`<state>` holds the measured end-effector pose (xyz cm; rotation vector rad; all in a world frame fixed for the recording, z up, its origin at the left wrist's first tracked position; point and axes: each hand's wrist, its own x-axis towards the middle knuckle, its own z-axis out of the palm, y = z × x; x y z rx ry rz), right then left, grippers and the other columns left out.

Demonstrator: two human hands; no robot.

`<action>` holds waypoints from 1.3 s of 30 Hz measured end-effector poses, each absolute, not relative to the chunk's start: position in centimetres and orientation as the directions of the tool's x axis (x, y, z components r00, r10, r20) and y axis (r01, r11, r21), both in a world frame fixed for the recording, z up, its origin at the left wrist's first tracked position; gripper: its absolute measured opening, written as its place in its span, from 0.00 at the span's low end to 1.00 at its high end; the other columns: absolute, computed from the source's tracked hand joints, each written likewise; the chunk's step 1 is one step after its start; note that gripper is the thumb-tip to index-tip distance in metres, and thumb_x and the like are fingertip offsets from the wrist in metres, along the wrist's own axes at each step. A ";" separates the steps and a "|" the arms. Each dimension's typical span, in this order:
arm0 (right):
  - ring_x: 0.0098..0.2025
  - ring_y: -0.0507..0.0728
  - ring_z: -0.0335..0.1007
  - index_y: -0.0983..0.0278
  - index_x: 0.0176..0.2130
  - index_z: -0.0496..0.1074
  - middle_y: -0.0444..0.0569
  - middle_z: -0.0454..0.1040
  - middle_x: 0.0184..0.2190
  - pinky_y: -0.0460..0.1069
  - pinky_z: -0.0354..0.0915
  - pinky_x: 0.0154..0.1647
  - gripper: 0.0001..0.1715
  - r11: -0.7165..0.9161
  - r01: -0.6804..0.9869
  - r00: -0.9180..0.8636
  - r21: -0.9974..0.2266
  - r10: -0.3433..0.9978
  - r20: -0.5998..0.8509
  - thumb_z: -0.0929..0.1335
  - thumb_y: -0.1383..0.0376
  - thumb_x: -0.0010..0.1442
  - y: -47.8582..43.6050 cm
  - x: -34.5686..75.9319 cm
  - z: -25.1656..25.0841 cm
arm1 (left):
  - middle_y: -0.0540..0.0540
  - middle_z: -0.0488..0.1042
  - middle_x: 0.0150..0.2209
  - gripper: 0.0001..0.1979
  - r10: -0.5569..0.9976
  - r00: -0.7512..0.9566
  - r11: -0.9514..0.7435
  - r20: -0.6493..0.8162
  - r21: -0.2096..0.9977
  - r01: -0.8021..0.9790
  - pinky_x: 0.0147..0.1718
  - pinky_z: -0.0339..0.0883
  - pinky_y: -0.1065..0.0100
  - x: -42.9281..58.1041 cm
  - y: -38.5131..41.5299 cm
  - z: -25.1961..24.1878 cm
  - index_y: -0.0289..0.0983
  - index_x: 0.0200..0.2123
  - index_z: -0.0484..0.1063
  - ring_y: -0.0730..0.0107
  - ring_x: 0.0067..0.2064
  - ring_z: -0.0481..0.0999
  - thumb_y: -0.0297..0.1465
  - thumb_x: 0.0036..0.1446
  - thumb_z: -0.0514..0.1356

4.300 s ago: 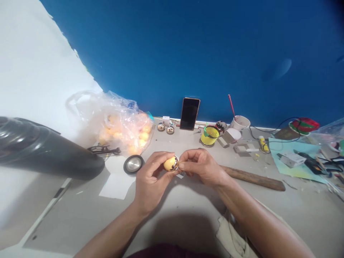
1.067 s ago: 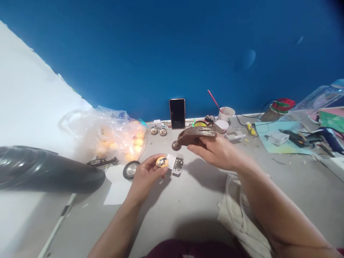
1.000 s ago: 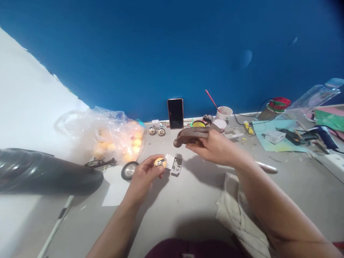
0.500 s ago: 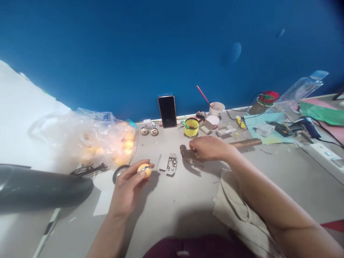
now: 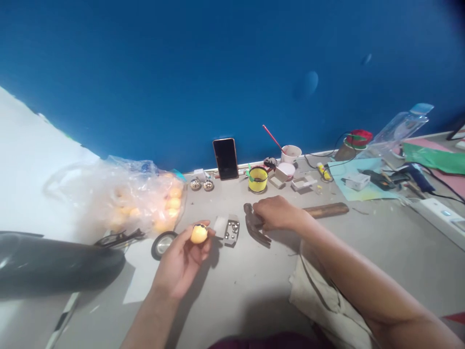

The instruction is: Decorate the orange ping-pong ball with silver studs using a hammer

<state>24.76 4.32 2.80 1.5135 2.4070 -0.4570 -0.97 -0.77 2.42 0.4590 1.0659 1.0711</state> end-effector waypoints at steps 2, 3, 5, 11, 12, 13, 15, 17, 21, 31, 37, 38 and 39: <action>0.44 0.65 0.75 0.63 0.42 0.76 0.55 0.80 0.42 0.49 0.55 0.30 0.18 0.409 0.896 -0.445 -0.175 0.818 -0.365 0.74 0.62 0.49 4.2 24.9 3.8 | 0.40 0.79 0.33 0.11 0.878 0.110 0.454 -0.466 0.737 -0.500 0.23 0.68 0.70 -0.6 -0.9 2.7 0.32 0.38 0.78 0.69 0.27 0.72 0.31 0.52 0.65; 0.44 0.64 0.75 0.62 0.43 0.76 0.55 0.79 0.44 0.49 0.56 0.32 0.18 0.410 0.886 -0.462 -0.218 0.826 -0.324 0.74 0.61 0.51 4.1 25.1 4.7 | 0.40 0.78 0.33 0.11 0.875 0.137 0.464 -0.464 0.728 -0.505 0.23 0.67 0.70 -0.4 -1.0 2.8 0.32 0.38 0.78 0.69 0.27 0.72 0.31 0.51 0.65; 0.44 0.61 0.74 0.61 0.46 0.75 0.53 0.79 0.47 0.48 0.58 0.34 0.18 0.412 0.851 -0.480 -0.326 0.863 -0.161 0.72 0.59 0.55 3.8 25.6 7.1 | 0.42 0.77 0.31 0.10 0.854 0.232 0.516 -0.465 0.706 -0.485 0.20 0.63 0.73 0.4 -1.6 3.0 0.33 0.35 0.78 0.71 0.26 0.71 0.32 0.50 0.66; 0.36 0.54 0.72 0.64 0.40 0.75 0.47 0.78 0.35 0.48 0.62 0.35 0.10 0.429 0.723 -0.278 -0.541 0.898 0.341 0.68 0.60 0.65 1.8 27.2 14.1 | 0.45 0.74 0.28 0.09 0.618 0.632 0.712 -0.467 0.674 -0.199 0.16 0.51 0.75 5.6 -4.2 2.8 0.34 0.32 0.76 0.77 0.20 0.66 0.25 0.43 0.63; 0.33 0.53 0.71 0.65 0.38 0.76 0.45 0.78 0.32 0.47 0.62 0.32 0.09 0.449 0.688 -0.265 -0.569 0.886 0.380 0.69 0.61 0.64 1.6 27.3 14.7 | 0.45 0.75 0.29 0.09 0.582 0.678 0.702 -0.448 0.698 -0.142 0.16 0.52 0.74 6.7 -4.5 2.5 0.33 0.31 0.76 0.78 0.19 0.65 0.25 0.42 0.63; 0.30 0.51 0.70 0.65 0.36 0.76 0.44 0.77 0.29 0.46 0.61 0.29 0.08 0.477 0.649 -0.256 -0.593 0.870 0.420 0.70 0.62 0.64 1.5 27.3 15.3 | 0.44 0.75 0.29 0.09 0.559 0.699 0.686 -0.445 0.722 -0.090 0.16 0.53 0.73 7.8 -4.8 2.0 0.33 0.31 0.76 0.78 0.18 0.65 0.25 0.42 0.62; 0.26 0.48 0.68 0.66 0.33 0.76 0.43 0.75 0.25 0.44 0.60 0.24 0.08 0.557 0.556 -0.242 -0.616 0.818 0.522 0.71 0.64 0.63 1.8 27.4 16.5 | 0.43 0.77 0.31 0.14 0.555 0.693 0.667 -0.461 0.744 -0.039 0.17 0.56 0.71 9.8 -5.3 0.9 0.32 0.34 0.77 0.78 0.17 0.66 0.26 0.41 0.60; 0.26 0.47 0.69 0.66 0.32 0.75 0.41 0.75 0.25 0.43 0.63 0.25 0.09 0.648 0.470 -0.253 -0.599 0.749 0.612 0.71 0.64 0.63 2.4 27.6 18.0 | 0.45 0.76 0.25 0.23 0.504 0.673 0.653 -0.541 0.749 0.113 0.18 0.58 0.70 11.3 -5.6 -0.4 0.29 0.43 0.77 0.75 0.16 0.67 0.26 0.40 0.59; 0.32 0.46 0.73 0.60 0.36 0.76 0.35 0.76 0.30 0.43 0.68 0.31 0.13 0.732 0.459 -0.280 -0.504 0.658 0.699 0.68 0.54 0.64 3.4 28.3 22.0 | 0.48 0.76 0.24 0.38 0.480 0.672 0.484 -0.565 0.809 0.334 0.18 0.59 0.71 12.3 -6.3 -2.1 0.29 0.61 0.68 0.75 0.17 0.67 0.25 0.43 0.58; 0.23 0.46 0.67 0.67 0.29 0.73 0.40 0.73 0.22 0.42 0.60 0.21 0.07 0.502 0.284 -0.327 -0.817 0.852 0.409 0.71 0.68 0.60 2.2 23.7 9.8 | 0.43 0.78 0.32 0.10 0.631 0.601 0.567 -0.491 0.820 0.075 0.19 0.56 0.74 6.0 -5.1 0.3 0.33 0.34 0.77 0.78 0.21 0.69 0.28 0.44 0.63; 0.24 0.49 0.66 0.67 0.29 0.74 0.42 0.73 0.22 0.44 0.59 0.25 0.08 0.297 0.381 -0.287 -0.876 0.938 0.193 0.71 0.65 0.58 4.5 23.9 3.1 | 0.46 0.74 0.30 0.07 0.864 0.358 0.448 -0.353 0.865 -0.227 0.21 0.55 0.74 0.9 -2.0 3.8 0.33 0.32 0.77 0.76 0.25 0.67 0.27 0.46 0.66; 0.23 0.49 0.66 0.67 0.29 0.74 0.42 0.73 0.21 0.44 0.59 0.24 0.09 0.302 0.346 -0.264 -0.888 0.940 0.217 0.71 0.64 0.58 5.0 24.7 4.6 | 0.46 0.74 0.30 0.06 0.896 0.321 0.395 -0.307 0.881 -0.261 0.21 0.56 0.74 0.8 -1.5 4.3 0.33 0.31 0.77 0.75 0.25 0.68 0.26 0.46 0.66; 0.22 0.48 0.66 0.66 0.29 0.74 0.42 0.72 0.21 0.45 0.59 0.24 0.08 0.327 0.305 -0.231 -0.894 0.937 0.264 0.71 0.64 0.58 5.5 25.6 6.5 | 0.46 0.74 0.30 0.06 0.918 0.290 0.354 -0.271 0.889 -0.290 0.21 0.56 0.74 0.9 -1.1 4.7 0.33 0.31 0.77 0.75 0.25 0.68 0.26 0.46 0.66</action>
